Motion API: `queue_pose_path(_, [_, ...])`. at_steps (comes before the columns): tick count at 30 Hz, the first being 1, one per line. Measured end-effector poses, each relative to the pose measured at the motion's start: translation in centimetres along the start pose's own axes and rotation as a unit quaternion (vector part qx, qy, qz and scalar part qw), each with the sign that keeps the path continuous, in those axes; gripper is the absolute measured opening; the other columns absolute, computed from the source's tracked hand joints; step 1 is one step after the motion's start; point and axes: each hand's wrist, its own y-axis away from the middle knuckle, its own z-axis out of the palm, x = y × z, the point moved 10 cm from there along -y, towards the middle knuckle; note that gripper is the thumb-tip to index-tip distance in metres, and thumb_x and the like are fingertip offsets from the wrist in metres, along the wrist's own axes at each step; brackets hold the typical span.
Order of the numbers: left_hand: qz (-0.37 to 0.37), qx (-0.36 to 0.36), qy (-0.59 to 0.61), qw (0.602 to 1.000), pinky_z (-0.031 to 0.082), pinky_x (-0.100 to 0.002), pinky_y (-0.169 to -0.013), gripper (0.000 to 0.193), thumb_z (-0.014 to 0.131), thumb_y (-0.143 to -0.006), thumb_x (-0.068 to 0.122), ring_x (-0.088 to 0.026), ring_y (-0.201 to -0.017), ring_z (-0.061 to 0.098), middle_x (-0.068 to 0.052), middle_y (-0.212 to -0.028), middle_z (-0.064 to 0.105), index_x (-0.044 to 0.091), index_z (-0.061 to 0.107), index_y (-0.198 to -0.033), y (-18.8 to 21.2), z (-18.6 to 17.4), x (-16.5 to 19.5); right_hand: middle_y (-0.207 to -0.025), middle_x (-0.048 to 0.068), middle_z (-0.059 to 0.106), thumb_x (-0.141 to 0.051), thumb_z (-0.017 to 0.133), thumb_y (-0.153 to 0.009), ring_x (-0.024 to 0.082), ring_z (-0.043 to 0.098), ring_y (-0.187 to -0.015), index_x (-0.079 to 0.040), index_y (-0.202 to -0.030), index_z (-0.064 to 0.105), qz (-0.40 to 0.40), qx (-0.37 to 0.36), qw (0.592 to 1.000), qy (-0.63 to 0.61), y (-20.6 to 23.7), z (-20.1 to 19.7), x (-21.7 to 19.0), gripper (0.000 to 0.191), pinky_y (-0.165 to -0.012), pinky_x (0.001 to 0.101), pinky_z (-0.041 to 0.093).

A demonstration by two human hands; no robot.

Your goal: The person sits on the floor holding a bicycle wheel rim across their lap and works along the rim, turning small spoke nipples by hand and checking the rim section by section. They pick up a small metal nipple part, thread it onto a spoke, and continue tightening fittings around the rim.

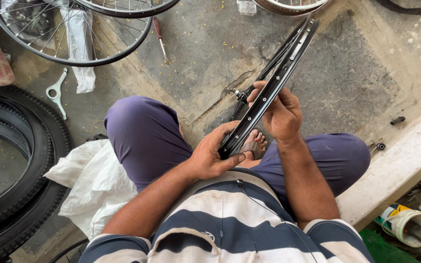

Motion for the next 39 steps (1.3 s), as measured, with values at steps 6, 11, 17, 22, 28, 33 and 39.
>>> queue_pose_path(6, [0.003,0.013,0.001,1.0,0.051,-0.035,-0.107,0.067,0.08,-0.087,0.009,-0.023,-0.125,0.066,-0.013,-0.133,0.066,0.003,0.048,-0.146,-0.1,0.0,0.3,-0.121,0.013,0.07,-0.011,0.076,-0.096,0.018,0.072,-0.107,-0.001,-0.126,0.063,-0.021,-0.028,0.968,0.248,0.1,2.1,-3.0,0.035,-0.096,0.0316,0.061])
queue_pose_path(11, [0.015,0.011,0.025,1.0,0.049,-0.036,-0.11,0.065,0.077,-0.088,0.005,-0.023,-0.128,0.064,-0.014,-0.136,0.064,0.003,0.047,-0.146,-0.5,0.5,0.7,-0.092,0.008,0.066,-0.027,0.091,-0.079,0.021,0.061,-0.084,-0.006,-0.091,0.068,-0.294,0.077,0.723,0.62,1.1,4.7,-6.9,0.034,-0.076,0.0345,0.052])
queue_pose_path(17, [0.001,0.015,0.016,1.0,0.049,-0.035,-0.108,0.067,0.078,-0.087,0.005,-0.022,-0.126,0.064,-0.014,-0.134,0.065,0.002,0.047,-0.146,-0.3,0.1,0.3,-0.089,0.004,0.062,-0.022,0.089,-0.088,0.025,0.06,-0.087,-0.008,-0.091,0.064,-0.338,0.106,0.691,0.63,2.5,4.2,-5.2,0.029,-0.076,0.0354,0.049])
queue_pose_path(22, [-0.005,0.018,0.023,1.0,0.05,-0.035,-0.109,0.068,0.079,-0.09,0.011,-0.022,-0.126,0.065,-0.014,-0.135,0.065,0.001,0.045,-0.148,0.0,0.0,-0.3,-0.109,0.008,0.071,-0.02,0.071,-0.106,0.016,0.067,-0.099,-0.001,-0.117,0.063,-0.043,0.037,0.966,0.254,1.3,-1.3,-1.0,0.023,-0.089,0.0301,0.056])
queue_pose_path(28, [0.004,0.007,0.02,1.0,0.05,-0.036,-0.11,0.068,0.079,-0.09,0.013,-0.025,-0.128,0.065,-0.015,-0.136,0.065,0.001,0.045,-0.148,0.1,0.3,-0.4,-0.115,0.015,0.07,-0.017,0.058,-0.111,0.02,0.068,-0.106,0.006,-0.134,0.062,0.034,-0.057,0.994,0.082,0.0,-1.0,0.1,0.033,-0.097,0.031,0.054])
queue_pose_path(33, [0.001,0.017,-0.007,1.0,0.05,-0.036,-0.108,0.07,0.081,-0.089,0.014,-0.025,-0.128,0.065,-0.016,-0.136,0.065,0.001,0.045,-0.148,0.1,0.1,-0.5,-0.116,0.017,0.071,-0.012,0.058,-0.11,0.023,0.07,-0.108,0.006,-0.131,0.064,0.025,-0.044,0.998,0.037,0.0,-0.9,0.1,0.029,-0.098,0.0336,0.056])
queue_pose_path(39, [-0.004,0.013,0.026,1.0,0.05,-0.036,-0.11,0.069,0.08,-0.091,0.013,-0.025,-0.129,0.065,-0.015,-0.137,0.065,0.001,0.045,-0.149,0.2,0.1,-0.6,-0.117,0.02,0.073,-0.009,0.06,-0.109,0.025,0.072,-0.106,0.003,-0.127,0.064,-0.036,-0.056,0.998,0.016,-0.2,-0.7,-0.4,0.022,-0.093,0.0324,0.058])
